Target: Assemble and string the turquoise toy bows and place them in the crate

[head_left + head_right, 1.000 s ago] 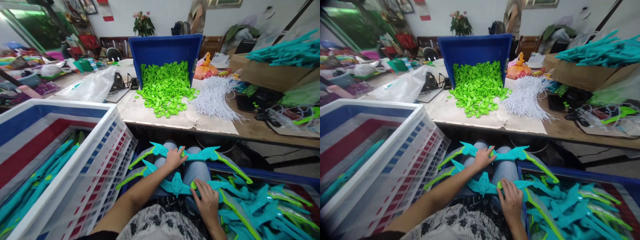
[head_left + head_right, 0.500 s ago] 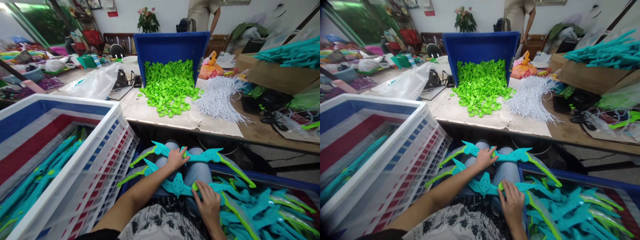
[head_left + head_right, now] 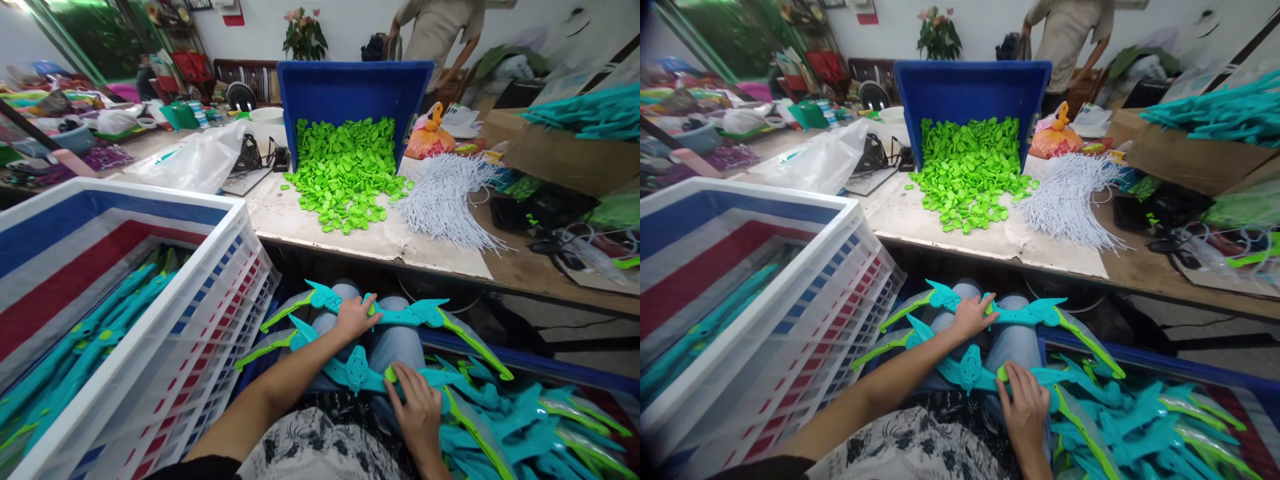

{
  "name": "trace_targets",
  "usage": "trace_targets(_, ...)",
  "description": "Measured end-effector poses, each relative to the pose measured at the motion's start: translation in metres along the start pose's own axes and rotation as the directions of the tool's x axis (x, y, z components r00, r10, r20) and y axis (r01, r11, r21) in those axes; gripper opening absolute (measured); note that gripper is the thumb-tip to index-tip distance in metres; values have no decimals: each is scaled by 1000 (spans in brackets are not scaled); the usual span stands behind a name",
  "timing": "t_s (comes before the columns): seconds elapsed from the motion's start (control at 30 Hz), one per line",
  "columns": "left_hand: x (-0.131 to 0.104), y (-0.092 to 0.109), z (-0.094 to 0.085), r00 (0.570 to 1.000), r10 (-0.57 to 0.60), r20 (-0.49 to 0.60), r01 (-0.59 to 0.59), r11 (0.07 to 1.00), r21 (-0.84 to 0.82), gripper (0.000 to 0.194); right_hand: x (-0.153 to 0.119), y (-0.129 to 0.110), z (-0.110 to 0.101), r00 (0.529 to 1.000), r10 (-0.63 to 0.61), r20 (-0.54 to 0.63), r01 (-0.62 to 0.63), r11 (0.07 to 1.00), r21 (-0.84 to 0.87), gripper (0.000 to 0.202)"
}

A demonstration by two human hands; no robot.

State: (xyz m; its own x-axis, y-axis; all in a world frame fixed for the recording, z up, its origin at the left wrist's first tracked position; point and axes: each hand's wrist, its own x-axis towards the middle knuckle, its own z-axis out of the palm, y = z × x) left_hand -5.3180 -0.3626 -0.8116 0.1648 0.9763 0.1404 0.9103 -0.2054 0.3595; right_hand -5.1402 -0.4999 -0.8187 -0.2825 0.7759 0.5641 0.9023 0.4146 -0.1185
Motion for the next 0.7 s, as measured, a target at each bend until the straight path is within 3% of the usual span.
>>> trace_targets(0.7, -1, -1, -2, 999, 22, -26, -21, 999, 40, 59, 4, -3, -1, 1000, 5, 14, -5, 1000, -11, 32)
